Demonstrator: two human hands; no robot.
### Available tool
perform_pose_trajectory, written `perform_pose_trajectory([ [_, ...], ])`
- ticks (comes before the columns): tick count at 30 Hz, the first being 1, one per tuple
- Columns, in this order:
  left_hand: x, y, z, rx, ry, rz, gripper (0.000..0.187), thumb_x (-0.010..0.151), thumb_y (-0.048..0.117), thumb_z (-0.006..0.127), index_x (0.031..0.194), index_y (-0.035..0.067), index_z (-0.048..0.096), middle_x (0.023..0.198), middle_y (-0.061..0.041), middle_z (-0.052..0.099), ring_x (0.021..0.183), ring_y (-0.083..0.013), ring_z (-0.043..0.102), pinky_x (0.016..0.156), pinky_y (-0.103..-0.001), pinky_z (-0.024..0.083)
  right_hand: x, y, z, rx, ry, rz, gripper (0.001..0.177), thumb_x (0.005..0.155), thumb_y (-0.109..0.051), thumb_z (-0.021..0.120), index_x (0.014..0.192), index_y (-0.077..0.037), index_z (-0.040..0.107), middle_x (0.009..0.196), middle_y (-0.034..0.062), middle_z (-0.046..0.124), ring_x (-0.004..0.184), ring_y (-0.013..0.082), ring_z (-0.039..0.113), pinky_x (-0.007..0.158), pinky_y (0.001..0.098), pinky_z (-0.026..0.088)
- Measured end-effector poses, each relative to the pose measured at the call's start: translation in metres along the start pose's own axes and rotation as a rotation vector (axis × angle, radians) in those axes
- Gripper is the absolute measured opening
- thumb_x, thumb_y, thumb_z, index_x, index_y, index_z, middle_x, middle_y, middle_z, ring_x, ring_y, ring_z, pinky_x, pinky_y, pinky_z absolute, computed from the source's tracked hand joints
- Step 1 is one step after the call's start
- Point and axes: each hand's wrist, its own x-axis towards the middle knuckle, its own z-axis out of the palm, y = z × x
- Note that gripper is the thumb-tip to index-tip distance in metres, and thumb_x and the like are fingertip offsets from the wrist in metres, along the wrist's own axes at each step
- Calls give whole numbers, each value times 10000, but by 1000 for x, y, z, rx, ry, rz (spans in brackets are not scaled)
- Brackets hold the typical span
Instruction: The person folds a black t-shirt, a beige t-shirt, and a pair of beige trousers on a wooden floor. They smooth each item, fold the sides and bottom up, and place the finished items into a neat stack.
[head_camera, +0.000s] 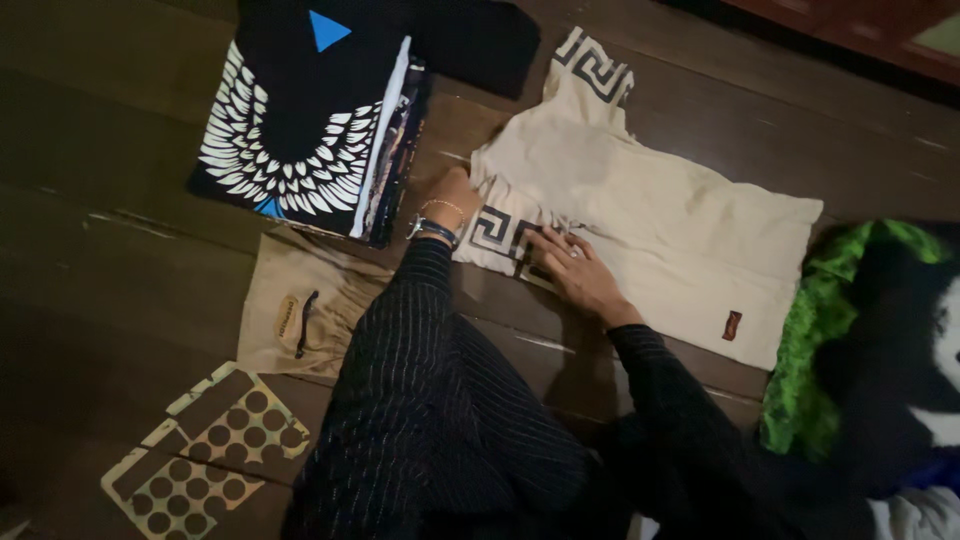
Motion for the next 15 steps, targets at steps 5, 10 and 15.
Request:
perform_pose_trajectory([
  [5,-3,3,-3,-18,106,60,355,848,158,694,1161,-1,645,1142,-315,667,1075,-497,641,913,-531,529,-18,2,6,126,5,77,361,1040,-243,501,1381,-124,489,1694,10,279,1542,228,311,1180,477,332],
  [10,11,-1,6,-154,226,79,472,876,149,680,1333,53,614,1148,-292,705,1120,-451,673,950,-496,538,-60,19,2,190,73,255,649,1018,-424,483,1582,-145,326,1680,83,228,1533,303,247,1189,545,234],
  [15,40,-9,13,-494,267,79,691,777,147,807,1379,9,499,1147,-208,705,1082,-311,677,938,-374,525,-105,26,0,115,142,461,619,1045,-464,482,1607,-247,337,1705,75,244,1553,339,223,1219,542,189],
])
